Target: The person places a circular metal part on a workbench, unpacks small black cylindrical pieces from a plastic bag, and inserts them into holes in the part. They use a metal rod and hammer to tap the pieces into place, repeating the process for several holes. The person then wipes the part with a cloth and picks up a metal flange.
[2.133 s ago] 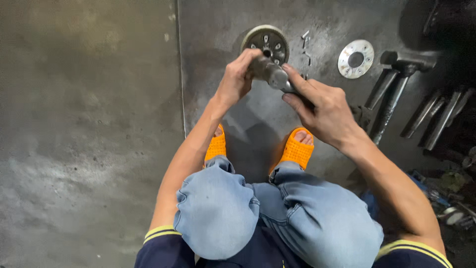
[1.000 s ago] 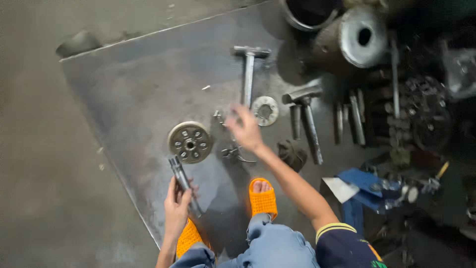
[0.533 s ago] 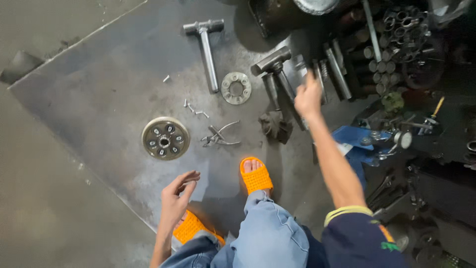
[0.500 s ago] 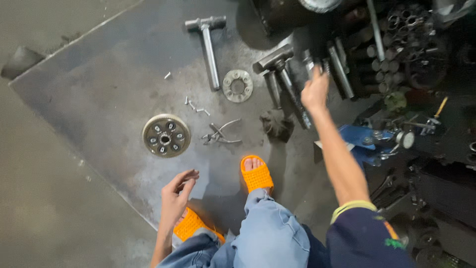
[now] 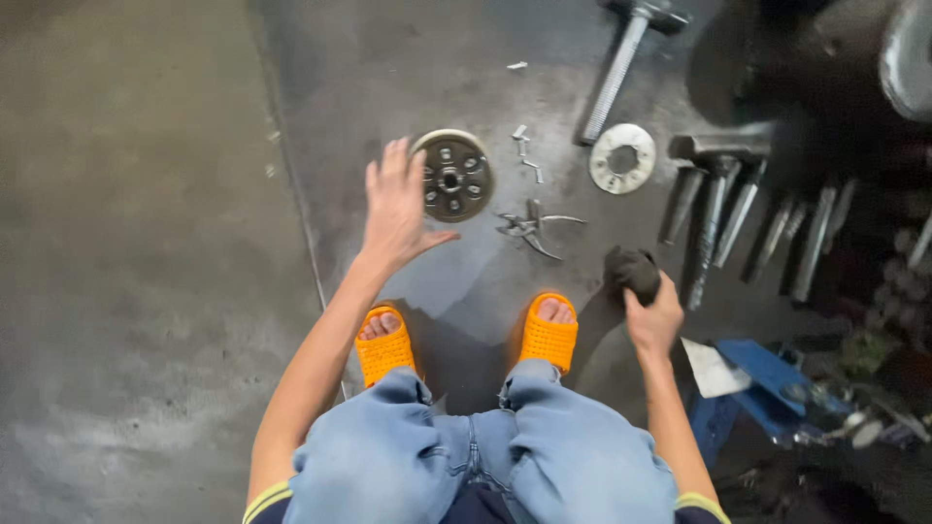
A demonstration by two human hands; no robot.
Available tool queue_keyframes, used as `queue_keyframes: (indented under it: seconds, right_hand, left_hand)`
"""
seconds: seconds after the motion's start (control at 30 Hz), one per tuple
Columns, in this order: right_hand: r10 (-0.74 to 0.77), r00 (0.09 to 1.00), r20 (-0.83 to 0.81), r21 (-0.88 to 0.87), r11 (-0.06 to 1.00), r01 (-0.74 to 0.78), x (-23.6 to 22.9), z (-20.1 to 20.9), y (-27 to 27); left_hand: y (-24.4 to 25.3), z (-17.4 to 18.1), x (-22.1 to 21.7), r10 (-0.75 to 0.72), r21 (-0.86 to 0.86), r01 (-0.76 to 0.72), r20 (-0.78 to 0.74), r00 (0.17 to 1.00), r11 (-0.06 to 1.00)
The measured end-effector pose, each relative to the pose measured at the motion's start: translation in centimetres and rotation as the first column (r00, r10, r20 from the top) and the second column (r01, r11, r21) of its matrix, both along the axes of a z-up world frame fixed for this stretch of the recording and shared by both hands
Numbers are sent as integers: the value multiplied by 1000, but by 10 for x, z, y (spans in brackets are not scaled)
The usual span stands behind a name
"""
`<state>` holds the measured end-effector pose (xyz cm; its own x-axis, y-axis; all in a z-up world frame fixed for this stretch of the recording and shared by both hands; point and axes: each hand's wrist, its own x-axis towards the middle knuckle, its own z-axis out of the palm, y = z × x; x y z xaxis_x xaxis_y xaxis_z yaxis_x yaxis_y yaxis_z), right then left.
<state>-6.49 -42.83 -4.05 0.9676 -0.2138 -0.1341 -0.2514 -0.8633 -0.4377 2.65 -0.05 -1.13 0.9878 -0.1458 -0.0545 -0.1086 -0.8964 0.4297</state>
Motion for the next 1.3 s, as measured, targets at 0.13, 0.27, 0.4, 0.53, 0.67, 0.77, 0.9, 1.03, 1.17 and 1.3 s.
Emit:
queue_keyframes:
  seconds: [0.13, 0.27, 0.4, 0.53, 0.67, 0.77, 0.9, 1.03, 1.17, 1.3]
  right_hand:
    - [-7, 992, 127, 223, 975, -22, 8, 6, -16]
    - [-138, 983, 117, 698, 716, 17, 64, 37, 56]
    - [296, 955, 26, 525, 809, -265, 139, 71, 205]
    - [748, 660, 66, 453, 567, -688, 174, 27, 283]
    - [870, 491, -35, 18, 492, -870, 148, -17, 252]
    - [842, 507, -184, 84, 527, -846, 78, -22, 216]
    - [754, 621, -214, 441, 642, -627, 13, -9, 187]
    - [471, 879, -72, 358, 835, -418, 89, 42, 194]
    - [565, 822, -64, 75, 824, -561, 137, 27, 252]
    - [697, 696, -174, -50, 700, -713, 60, 25, 240]
  left_hand:
    - [-7, -22, 18, -36, 41, 40, -88, 995, 998]
    - [-6, -46, 5, -29, -65, 26, -45, 999, 998]
    - [10, -39, -20, -88, -53, 84, -73, 993, 995]
    - [18, -33, -36, -42, -73, 34, -105, 994, 997]
    - [17, -43, -39, -16, -12, 16, -45, 999, 1000]
    - [17, -45, -39, -10, 15, 11, -17, 1000, 1000]
    - [-18, -54, -52, 241, 31, -239, -43, 970, 970]
    - [-1, -20, -30, 53, 34, -50, -106, 993, 998]
    - [10, -31, -3, -236, 85, 256, -194, 952, 963]
    - [1, -53, -20, -144, 79, 154, -118, 982, 985]
